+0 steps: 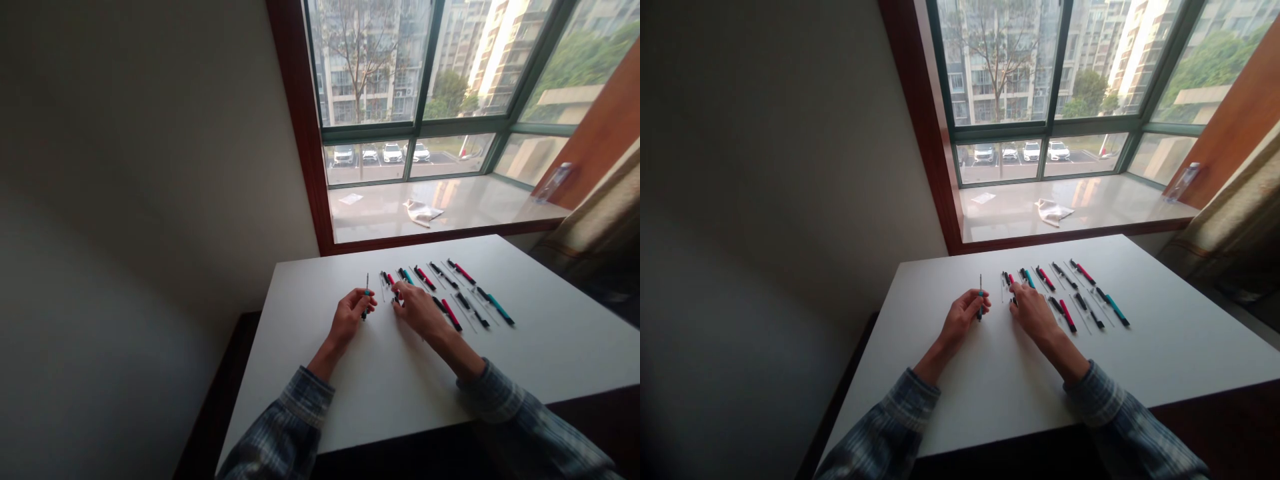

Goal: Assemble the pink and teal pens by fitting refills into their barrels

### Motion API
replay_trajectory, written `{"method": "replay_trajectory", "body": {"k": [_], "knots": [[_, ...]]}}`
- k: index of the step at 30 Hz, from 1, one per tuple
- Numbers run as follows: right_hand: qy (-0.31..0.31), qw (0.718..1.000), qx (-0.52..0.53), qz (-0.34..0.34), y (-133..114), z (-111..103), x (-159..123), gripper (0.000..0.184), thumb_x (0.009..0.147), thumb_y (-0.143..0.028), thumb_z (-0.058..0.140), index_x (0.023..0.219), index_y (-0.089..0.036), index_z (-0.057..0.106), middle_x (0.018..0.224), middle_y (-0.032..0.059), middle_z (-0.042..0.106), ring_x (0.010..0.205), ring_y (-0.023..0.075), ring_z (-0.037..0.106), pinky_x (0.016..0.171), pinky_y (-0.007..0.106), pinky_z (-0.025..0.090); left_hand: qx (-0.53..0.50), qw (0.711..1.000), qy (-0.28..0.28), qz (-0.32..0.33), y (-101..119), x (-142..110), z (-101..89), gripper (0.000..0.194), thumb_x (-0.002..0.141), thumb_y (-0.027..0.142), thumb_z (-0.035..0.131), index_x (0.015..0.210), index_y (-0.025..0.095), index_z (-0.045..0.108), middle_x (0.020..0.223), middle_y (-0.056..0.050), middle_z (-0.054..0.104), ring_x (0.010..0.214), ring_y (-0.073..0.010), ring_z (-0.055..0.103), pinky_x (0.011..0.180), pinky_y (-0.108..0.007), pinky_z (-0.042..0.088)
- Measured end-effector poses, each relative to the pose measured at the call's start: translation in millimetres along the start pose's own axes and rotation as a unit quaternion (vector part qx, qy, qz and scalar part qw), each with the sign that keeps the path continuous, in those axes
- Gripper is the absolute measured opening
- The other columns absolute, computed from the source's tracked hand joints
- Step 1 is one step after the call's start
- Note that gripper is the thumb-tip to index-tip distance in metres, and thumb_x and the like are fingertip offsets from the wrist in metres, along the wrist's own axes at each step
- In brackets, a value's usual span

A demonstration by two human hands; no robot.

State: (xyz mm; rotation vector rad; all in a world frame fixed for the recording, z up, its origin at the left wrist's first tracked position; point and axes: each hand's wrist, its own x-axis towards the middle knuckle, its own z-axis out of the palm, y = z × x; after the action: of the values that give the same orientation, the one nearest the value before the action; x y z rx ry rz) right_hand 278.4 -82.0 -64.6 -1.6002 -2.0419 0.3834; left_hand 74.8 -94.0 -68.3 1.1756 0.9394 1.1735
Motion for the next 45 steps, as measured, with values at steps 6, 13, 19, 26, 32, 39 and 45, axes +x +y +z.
{"method": "replay_trajectory", "body": {"k": [6, 13, 19, 26, 32, 39, 45], "knots": [[0.024, 0.997, 0.07, -0.027, -10.7, -12.9, -1.5, 0.018, 0.093, -0.027, 0.065, 0.108, -0.019, 0.073, 0.089, 0.0072, 0.074, 0.074, 0.0215, 0.069, 0.069, 0.033, 0.052, 0.009, 1.0, -0.006, 0.009, 0.2, -0.5, -0.3, 0.033, 0.088, 0.044, 0.073, 0.102, 0.015, 0.071, 0.089, -0.006, 0.07, 0.08, -0.0164, 0.061, 0.079, -0.031, 0.048], [0.019, 0.956, 0.293, -0.03, -40.1, -16.1, 1.2, 0.028, 0.092, -0.046, 0.069, 0.102, -0.022, 0.079, 0.088, 0.006, 0.078, 0.078, 0.0219, 0.072, 0.074, 0.035, 0.056, 0.023, 0.998, -0.043, 0.025, 6.4, -4.2, 1.3, 0.034, 0.087, 0.047, 0.074, 0.098, 0.015, 0.072, 0.087, -0.006, 0.07, 0.079, -0.0171, 0.061, 0.08, -0.031, 0.048], [0.0, 0.944, 0.329, -0.029, -40.7, -14.7, 5.6, 0.025, 0.09, -0.045, 0.071, 0.089, -0.021, 0.078, 0.082, 0.0047, 0.077, 0.074, 0.0204, 0.068, 0.068, 0.033, 0.054, 0.029, 0.997, -0.064, 0.025, 5.4, -5.0, 3.3, 0.035, 0.086, 0.048, 0.075, 0.097, 0.015, 0.072, 0.086, -0.007, 0.069, 0.076, -0.017, 0.06, 0.077, -0.031, 0.047], [0.103, 0.9, 0.424, 0.009, -30.1, -25.6, 0.6, 0.028, 0.09, -0.049, 0.069, 0.088, -0.021, 0.067, 0.09, 0.0068, 0.075, 0.085, 0.0226, 0.07, 0.078, 0.036, 0.058, -0.002, 1.0, -0.029, -0.007, 0.5, -1.7, -0.9, 0.034, 0.086, 0.046, 0.072, 0.101, 0.016, 0.068, 0.07, 0.004, 0.049, 0.059, -0.0091, 0.04, 0.059, -0.024, 0.033], [0.003, 0.952, 0.307, 0.006, -40.5, -7.9, -31.7, 0.02, 0.093, -0.04, 0.066, 0.091, -0.022, 0.074, 0.083, 0.0048, 0.076, 0.075, 0.0218, 0.071, 0.073, 0.036, 0.057, -0.005, 0.998, -0.054, -0.025, 6.7, -6.1, 1.4, 0.043, 0.08, 0.048, 0.08, 0.106, 0.015, 0.073, 0.068, 0.004, 0.05, 0.057, -0.0075, 0.037, 0.056, -0.024, 0.03], [0.004, 0.973, 0.231, 0.007, -42.1, 0.7, -53.3, 0.016, 0.092, -0.036, 0.064, 0.094, -0.024, 0.073, 0.076, 0.003, 0.074, 0.069, 0.0218, 0.069, 0.068, 0.036, 0.054, 0.0, 0.999, 0.031, -0.011, 5.0, -2.6, -1.4, 0.037, 0.075, 0.05, 0.085, 0.083, 0.015, 0.074, 0.068, 0.001, 0.059, 0.057, -0.0081, 0.041, 0.055, -0.024, 0.034], [0.044, 0.993, 0.105, 0.044, -15.4, -12.2, -62.6, 0.01, 0.093, -0.031, 0.06, 0.095, -0.024, 0.066, 0.074, 0.0034, 0.073, 0.065, 0.0227, 0.069, 0.062, 0.034, 0.05, 0.004, 0.999, 0.043, -0.017, 2.9, -0.1, -0.7, 0.039, 0.074, 0.051, 0.085, 0.083, 0.014, 0.077, 0.071, 0.0, 0.062, 0.056, -0.0067, 0.039, 0.055, -0.024, 0.031]]}}
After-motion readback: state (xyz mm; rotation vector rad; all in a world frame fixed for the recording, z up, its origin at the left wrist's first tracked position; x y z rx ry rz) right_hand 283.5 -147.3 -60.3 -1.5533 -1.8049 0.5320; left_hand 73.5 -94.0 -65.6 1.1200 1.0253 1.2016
